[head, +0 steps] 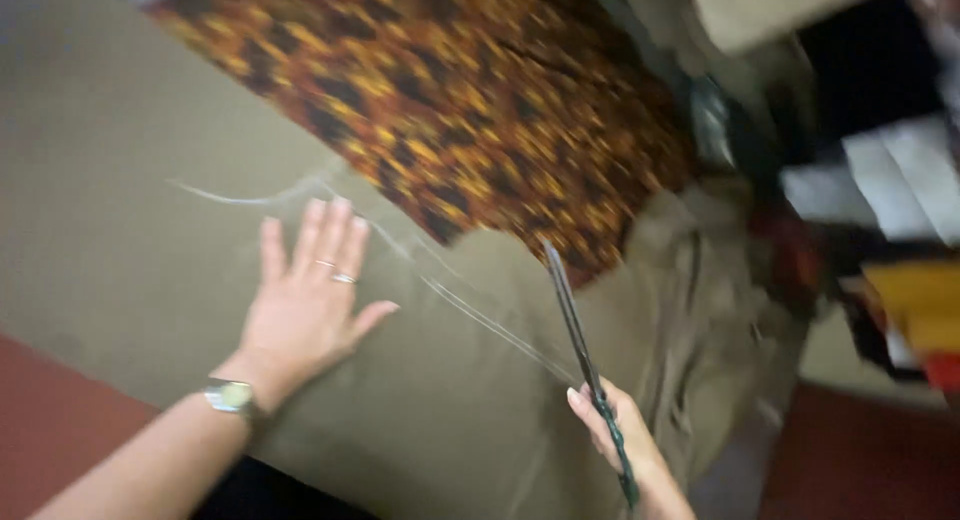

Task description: The person uses a pair of scissors to cut a piece of brown fabric that has white chalk markings on it. They carefully follow the curved and straight lines drawn on the material, cutting out a specific pattern shape while holding the fabric steady with their left hand.

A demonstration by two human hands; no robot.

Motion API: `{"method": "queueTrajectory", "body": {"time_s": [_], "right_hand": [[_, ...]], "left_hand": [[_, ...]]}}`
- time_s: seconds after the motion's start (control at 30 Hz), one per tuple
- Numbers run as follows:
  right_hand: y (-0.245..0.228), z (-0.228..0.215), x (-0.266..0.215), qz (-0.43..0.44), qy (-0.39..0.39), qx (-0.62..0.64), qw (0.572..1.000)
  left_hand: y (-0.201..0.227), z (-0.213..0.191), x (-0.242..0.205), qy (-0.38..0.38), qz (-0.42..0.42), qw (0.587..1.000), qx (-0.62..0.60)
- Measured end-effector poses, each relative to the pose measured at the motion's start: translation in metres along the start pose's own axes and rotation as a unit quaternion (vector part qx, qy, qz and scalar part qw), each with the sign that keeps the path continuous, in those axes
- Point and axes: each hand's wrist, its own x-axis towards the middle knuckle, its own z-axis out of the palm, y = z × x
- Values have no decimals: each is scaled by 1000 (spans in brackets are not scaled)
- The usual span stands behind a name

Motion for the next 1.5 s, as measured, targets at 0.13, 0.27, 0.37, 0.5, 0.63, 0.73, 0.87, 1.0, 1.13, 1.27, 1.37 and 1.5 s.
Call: {"method": "queueTrajectory", "body": {"time_s": [0.13, 0.27, 0.37, 0.5, 0.63, 0.73, 0.87, 1.0, 1.13, 1.27, 1.37, 1.5], "right_hand": [[89, -8, -34, 9, 126, 77, 989], [141, 8, -59, 25, 153, 239, 959], [149, 20, -69, 65, 149, 346, 924], [124, 30, -78, 69, 92, 346, 931], [111, 31, -84, 57, 59, 313, 946], [118, 27, -78, 58, 47, 282, 956], [178, 30, -70, -23, 64, 321, 945], [246, 29, -79, 6, 100, 281, 955], [297, 42, -72, 9, 195, 228, 954], [268, 50, -53, -78, 236, 267, 931], [281, 62, -18, -167, 182, 202, 948], [234, 84, -5, 45, 239, 511, 824]], "left_hand": [[-4, -9, -4, -3, 4, 997, -82], [11, -17, -31, 53, 67, 993, -80], [24, -20, -48, 21, 71, 996, -49], [37, -19, -68, 27, 86, 996, 1], [41, -12, -80, 32, 85, 995, 41], [42, -10, -82, 37, 89, 993, 68], [44, -6, -84, 41, 86, 995, 30], [65, -7, -58, 43, 91, 995, -18], [114, -6, 21, -23, 145, 979, -142], [182, 11, 86, -119, 126, 969, -174], [212, 53, 112, -95, 177, 968, -151], [226, 75, 134, -140, 175, 971, -77]]}}
